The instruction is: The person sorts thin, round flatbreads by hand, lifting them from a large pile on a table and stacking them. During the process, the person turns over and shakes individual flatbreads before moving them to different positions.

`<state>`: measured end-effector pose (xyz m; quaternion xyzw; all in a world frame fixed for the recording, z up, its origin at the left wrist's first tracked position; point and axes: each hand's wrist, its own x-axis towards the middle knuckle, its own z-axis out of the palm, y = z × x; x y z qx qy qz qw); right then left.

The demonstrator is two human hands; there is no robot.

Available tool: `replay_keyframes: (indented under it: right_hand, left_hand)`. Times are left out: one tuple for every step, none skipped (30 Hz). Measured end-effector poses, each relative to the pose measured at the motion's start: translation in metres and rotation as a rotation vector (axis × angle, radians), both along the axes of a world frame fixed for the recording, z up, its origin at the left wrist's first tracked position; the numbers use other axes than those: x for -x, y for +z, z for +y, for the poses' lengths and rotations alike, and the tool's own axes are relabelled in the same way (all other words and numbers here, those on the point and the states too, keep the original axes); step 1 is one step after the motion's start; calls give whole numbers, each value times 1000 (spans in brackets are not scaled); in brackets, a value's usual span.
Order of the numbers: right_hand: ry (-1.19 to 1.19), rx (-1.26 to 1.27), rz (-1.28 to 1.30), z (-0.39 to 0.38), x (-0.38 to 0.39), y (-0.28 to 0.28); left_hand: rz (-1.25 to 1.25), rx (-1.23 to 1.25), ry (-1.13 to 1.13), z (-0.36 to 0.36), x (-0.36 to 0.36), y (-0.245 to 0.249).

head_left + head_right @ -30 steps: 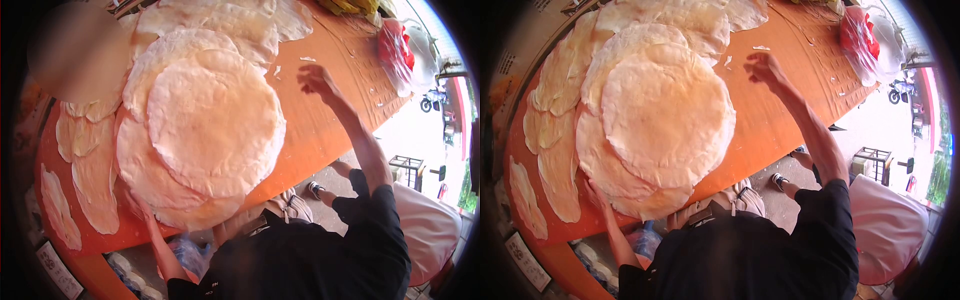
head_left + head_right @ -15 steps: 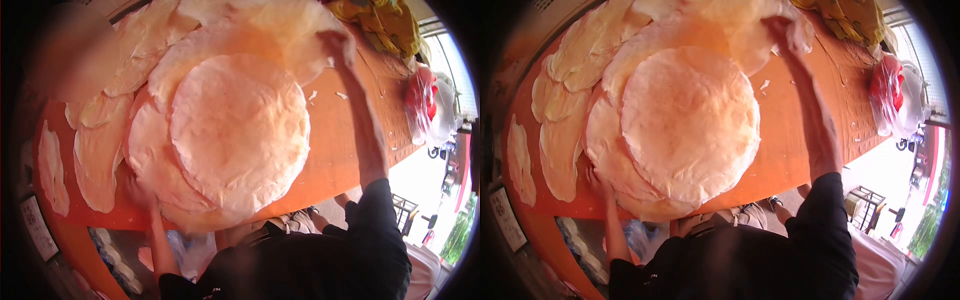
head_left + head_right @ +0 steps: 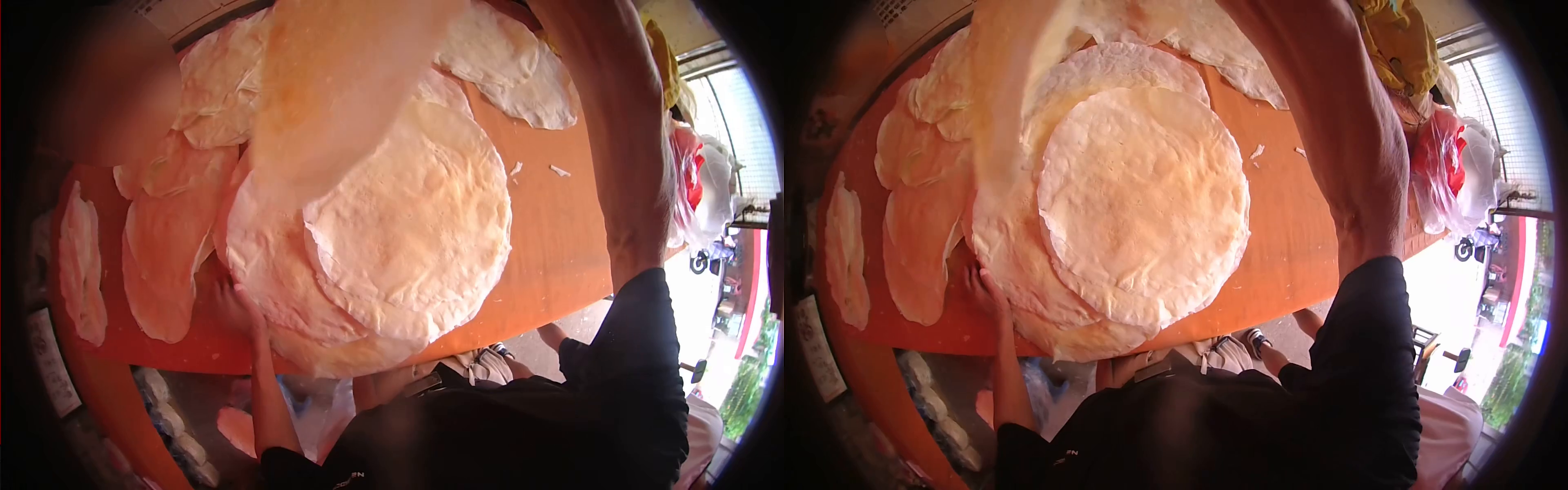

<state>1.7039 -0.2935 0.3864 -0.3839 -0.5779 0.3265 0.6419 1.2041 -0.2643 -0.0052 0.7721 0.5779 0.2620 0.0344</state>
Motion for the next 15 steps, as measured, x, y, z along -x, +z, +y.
replay_keyframes:
  right_hand:
    - [-21, 113, 58, -5, -6, -16]
    - [-66, 250, 51, -9, -11, -38]
    - [-104, 388, 46, -14, -16, -60]
    - [-102, 598, 18, -23, -27, -91]
    - [-99, 808, -11, -30, -37, -120]
    - [-137, 940, -95, -33, -48, -142]
    - [-174, 1072, -180, -35, -60, -165]
    - [-301, 1050, -84, -31, -79, -193]
    - [-429, 1025, 16, -23, -103, -223]
    - [-493, 986, 167, -10, -134, -257]
    - [-556, 939, 316, 6, -168, -289]
    - [-618, 887, 464, 20, -192, -307]
    - [-642, 872, 488, 30, -201, -312]
    - [-662, 858, 512, 38, -207, -319]
    - [-679, 849, 535, 49, -212, -327]
  left_hand:
    - [-37, 7, -36, 1, 1, -3]
    - [-71, 13, -71, 3, 5, -7]
    - [-105, 20, -106, 4, 8, -11]
    - [-119, 19, -118, 2, 13, -11]
    - [-111, 10, -115, -1, 12, -9]
    - [-93, 1, -101, -4, 10, -8]
    - [-69, -13, -83, -6, 7, -5]
    - [-52, -21, -71, -8, 4, -1]
    - [-33, -28, -61, -7, 1, 1]
    - [-18, -32, -51, -6, -3, 3]
    - [-11, -35, -43, -4, -4, 6]
    - [0, -31, -33, -4, -7, 8]
    - [4, -21, -23, -4, -10, 11]
    - [7, -12, -13, -4, -12, 13]
    - [14, 1, 2, -6, -10, 13]
